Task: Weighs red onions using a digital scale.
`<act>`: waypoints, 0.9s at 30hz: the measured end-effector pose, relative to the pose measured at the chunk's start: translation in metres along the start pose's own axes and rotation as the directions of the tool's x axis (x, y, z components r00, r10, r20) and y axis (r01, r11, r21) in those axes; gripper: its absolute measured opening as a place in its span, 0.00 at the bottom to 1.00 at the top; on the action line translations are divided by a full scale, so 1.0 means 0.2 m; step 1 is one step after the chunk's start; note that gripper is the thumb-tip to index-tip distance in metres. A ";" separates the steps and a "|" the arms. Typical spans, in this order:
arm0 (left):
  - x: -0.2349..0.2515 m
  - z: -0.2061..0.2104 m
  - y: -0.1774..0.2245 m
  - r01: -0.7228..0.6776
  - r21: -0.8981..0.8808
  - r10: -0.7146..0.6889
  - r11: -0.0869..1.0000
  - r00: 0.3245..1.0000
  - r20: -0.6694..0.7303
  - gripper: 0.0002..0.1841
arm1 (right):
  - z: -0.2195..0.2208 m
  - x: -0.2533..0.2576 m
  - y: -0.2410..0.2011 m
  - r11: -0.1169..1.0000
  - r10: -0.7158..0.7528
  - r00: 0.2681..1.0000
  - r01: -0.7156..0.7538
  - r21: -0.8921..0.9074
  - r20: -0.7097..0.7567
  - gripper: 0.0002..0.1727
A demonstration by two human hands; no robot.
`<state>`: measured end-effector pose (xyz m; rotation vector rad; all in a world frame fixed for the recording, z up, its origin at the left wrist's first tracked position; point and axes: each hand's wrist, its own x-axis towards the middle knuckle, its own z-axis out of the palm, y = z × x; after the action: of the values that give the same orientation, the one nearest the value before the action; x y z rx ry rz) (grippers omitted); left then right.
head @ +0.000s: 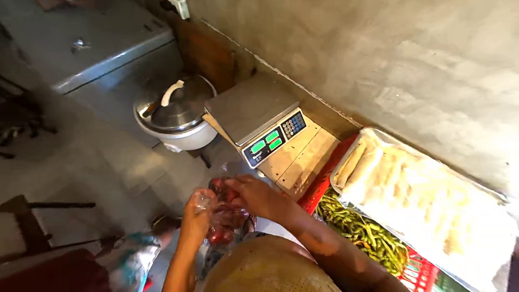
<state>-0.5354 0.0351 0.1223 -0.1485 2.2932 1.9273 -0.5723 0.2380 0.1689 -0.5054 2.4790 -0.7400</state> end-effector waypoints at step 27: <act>0.80 0.30 -0.21 0.049 0.519 -0.396 0.854 0.707 0.585 0.33 | -0.32 0.27 0.91 0.609 0.793 0.608 -0.791 0.057 -0.042 0.54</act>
<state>-0.6842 0.0891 0.0439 0.2735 2.0014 0.9919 -0.6887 0.3802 0.0889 0.6533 2.3715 -0.4053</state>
